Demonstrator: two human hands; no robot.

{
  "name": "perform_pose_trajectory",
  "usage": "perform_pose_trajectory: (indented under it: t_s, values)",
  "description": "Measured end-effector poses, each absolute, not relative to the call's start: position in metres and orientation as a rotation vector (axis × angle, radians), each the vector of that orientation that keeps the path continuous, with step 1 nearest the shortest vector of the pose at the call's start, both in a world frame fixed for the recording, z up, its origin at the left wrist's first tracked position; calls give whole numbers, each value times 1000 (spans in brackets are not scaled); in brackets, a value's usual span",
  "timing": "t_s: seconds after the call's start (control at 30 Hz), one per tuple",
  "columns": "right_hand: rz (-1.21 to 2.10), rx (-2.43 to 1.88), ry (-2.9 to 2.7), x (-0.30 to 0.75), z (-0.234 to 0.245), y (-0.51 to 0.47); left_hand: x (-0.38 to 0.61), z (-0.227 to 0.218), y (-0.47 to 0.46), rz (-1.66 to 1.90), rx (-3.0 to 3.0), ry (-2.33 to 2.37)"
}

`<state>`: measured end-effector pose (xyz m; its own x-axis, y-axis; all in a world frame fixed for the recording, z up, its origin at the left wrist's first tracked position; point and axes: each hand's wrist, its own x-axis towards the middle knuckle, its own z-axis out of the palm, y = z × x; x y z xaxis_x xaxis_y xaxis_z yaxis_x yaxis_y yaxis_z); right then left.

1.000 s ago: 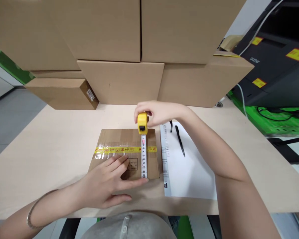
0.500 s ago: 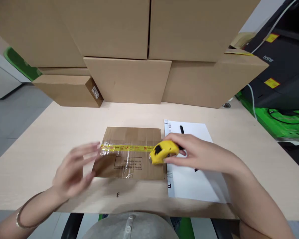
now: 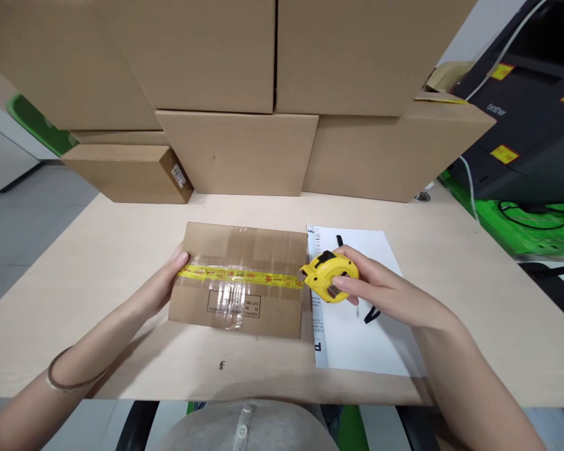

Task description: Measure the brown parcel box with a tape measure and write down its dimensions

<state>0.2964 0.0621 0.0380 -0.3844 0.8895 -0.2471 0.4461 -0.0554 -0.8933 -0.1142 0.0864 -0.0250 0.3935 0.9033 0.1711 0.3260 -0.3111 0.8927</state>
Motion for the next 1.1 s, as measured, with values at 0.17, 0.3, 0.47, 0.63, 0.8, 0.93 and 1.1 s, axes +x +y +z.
perform_pose_trajectory:
  t_s: [0.17,0.3,0.47,0.63,0.8,0.93,1.1]
  values:
    - [1312,-1335,-1779,316,62,55,-120,-27,76,992,1766,884]
    - [1115,-1279,-1776,306,81,63,-124,-37,66,963,1906,719]
    - [982,-1192,-2078,236,103,80,-130,-48,60,932,2016,709]
    - [801,-935,-2513,151,112,94,-135,-56,60,965,2030,746]
    - [657,-743,-2723,123,108,97,-143,-62,63,969,2111,814]
    - [712,-839,-2732,145,108,95,-142,-53,66,927,2254,706]
    - [792,-1111,-2570,219,109,85,-138,-45,69,957,2283,651]
